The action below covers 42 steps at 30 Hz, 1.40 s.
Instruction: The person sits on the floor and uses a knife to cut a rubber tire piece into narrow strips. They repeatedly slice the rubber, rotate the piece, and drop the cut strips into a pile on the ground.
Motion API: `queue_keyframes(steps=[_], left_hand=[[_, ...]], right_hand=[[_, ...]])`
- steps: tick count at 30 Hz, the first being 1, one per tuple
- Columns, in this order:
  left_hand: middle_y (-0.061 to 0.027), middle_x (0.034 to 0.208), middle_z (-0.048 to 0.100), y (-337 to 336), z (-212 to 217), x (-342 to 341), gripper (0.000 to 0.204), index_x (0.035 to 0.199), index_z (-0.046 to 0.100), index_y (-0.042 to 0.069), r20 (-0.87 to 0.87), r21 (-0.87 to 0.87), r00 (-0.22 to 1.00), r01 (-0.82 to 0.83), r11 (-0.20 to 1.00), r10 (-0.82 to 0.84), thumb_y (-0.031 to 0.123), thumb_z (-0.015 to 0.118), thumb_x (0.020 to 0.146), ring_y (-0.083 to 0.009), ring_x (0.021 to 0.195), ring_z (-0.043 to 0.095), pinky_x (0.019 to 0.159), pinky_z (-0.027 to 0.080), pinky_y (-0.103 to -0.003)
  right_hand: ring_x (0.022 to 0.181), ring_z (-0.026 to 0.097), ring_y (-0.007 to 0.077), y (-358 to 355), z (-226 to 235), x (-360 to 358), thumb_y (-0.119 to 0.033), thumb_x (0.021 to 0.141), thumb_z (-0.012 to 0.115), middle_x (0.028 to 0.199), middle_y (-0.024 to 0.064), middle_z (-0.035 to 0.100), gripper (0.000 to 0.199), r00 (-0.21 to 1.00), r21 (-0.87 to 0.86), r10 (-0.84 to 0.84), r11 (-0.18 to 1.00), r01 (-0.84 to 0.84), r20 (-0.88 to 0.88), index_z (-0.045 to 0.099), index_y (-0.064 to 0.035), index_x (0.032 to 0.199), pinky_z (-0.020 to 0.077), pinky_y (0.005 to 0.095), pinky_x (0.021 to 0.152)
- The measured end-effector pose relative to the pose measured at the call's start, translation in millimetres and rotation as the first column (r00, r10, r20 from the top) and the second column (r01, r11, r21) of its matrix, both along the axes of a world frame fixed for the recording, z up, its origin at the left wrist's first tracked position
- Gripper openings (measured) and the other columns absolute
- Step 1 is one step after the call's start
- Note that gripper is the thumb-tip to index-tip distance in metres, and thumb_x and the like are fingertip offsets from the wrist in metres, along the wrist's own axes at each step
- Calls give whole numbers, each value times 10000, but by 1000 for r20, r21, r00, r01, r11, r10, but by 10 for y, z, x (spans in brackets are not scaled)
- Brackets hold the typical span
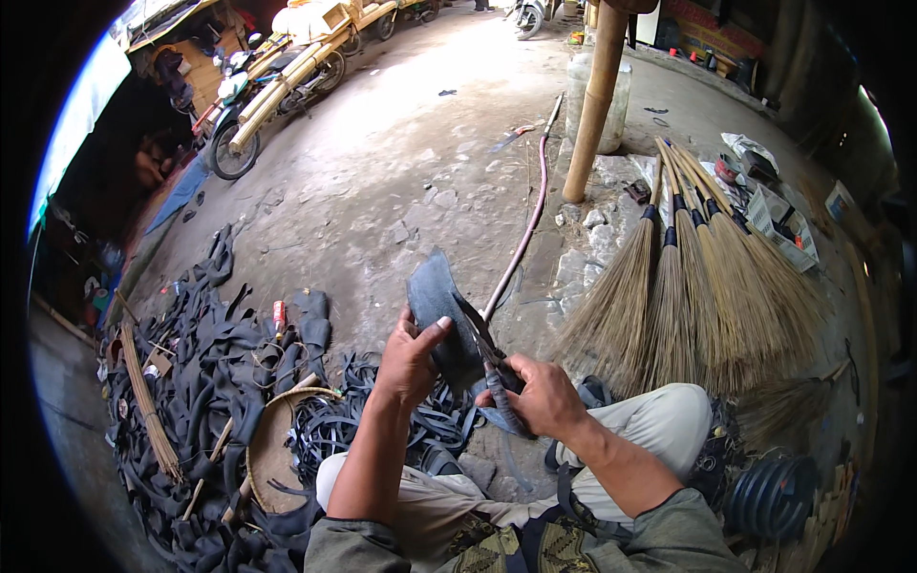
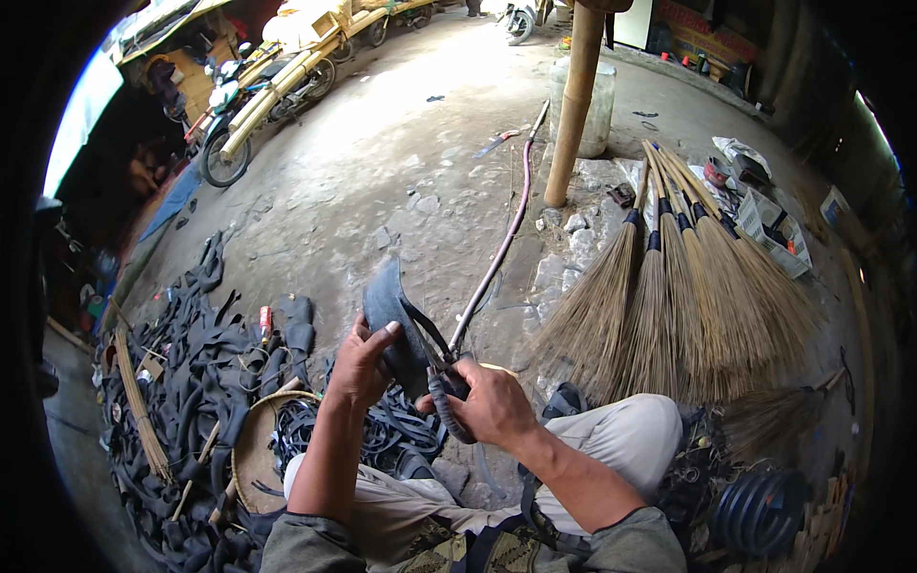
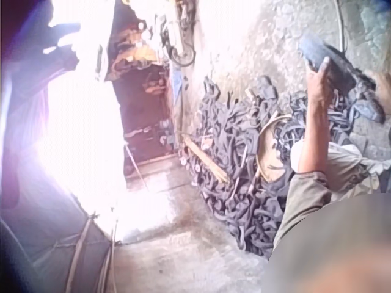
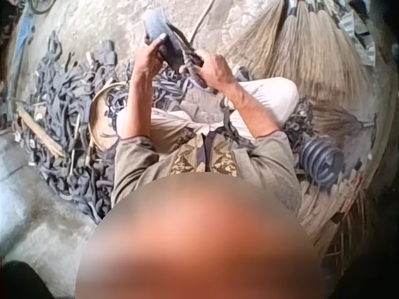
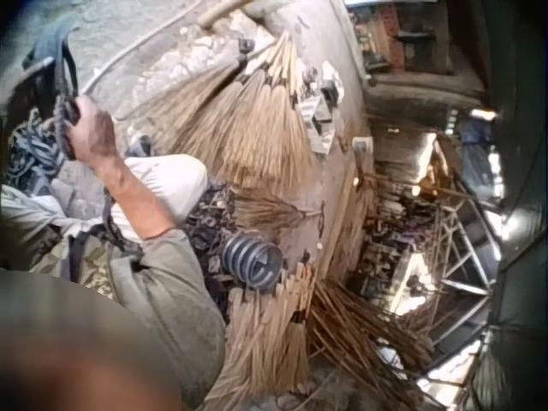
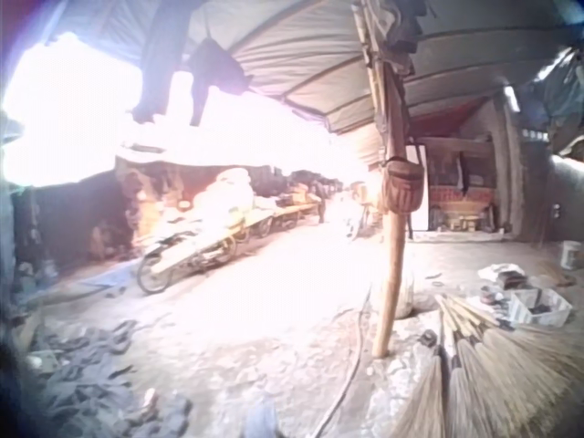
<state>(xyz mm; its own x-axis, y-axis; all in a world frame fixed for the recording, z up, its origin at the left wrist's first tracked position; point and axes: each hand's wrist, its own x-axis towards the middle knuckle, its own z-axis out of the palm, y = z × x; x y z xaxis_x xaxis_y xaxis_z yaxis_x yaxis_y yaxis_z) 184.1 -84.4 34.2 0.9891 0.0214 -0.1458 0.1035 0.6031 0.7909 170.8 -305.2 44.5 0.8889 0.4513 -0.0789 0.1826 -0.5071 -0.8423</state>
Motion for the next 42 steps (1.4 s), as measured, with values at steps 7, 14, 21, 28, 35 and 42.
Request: queue_keyframes(steps=[7,14,21,28,35,42], left_hand=[[-139,1276,604,-100,-3,-81,706,1496,316,24,15,126,997,69,990,-71,1,703,907,-252,1124,659,971,568,-424],[-136,1277,605,-110,-28,-47,680,1482,332,37,-18,30,999,49,998,-48,5,704,913,-241,1112,658,983,555,-420],[-150,1260,608,-66,-8,-61,720,1500,284,24,2,49,1000,13,999,-13,3,706,917,-245,1101,659,954,571,-432],[-134,1266,601,-125,-83,-68,703,1501,282,18,40,191,994,93,977,-102,4,688,927,-230,1117,646,971,554,-414],[-112,1251,611,-66,-8,-27,656,1485,338,57,56,100,998,-25,995,19,27,690,932,-224,1093,656,944,570,-400],[-109,1243,621,-125,-33,-93,655,1460,364,16,41,245,994,85,966,-98,36,714,907,-235,1094,661,969,543,-390]], right_hand=[[872,717,413,64,-54,35,-694,761,780,918,213,719,756,949,4,-79,997,82,304,661,-10,1059,550,458,749],[829,721,414,-1,-43,17,-652,767,803,830,197,716,692,992,-25,-61,998,65,112,669,-14,1000,550,469,719],[857,719,420,82,-102,5,-640,758,817,887,207,721,707,944,20,-68,998,65,324,658,-14,1048,554,469,742],[833,722,412,16,-81,50,-680,740,807,866,204,717,750,966,-5,-91,996,95,242,660,-5,1031,557,457,718],[771,727,381,50,-112,9,-686,743,802,813,184,713,730,979,-15,-65,997,70,191,671,-9,983,550,438,656],[755,715,395,50,-161,59,-709,746,782,811,188,713,731,923,-48,-102,991,128,371,673,-21,969,544,452,652]])
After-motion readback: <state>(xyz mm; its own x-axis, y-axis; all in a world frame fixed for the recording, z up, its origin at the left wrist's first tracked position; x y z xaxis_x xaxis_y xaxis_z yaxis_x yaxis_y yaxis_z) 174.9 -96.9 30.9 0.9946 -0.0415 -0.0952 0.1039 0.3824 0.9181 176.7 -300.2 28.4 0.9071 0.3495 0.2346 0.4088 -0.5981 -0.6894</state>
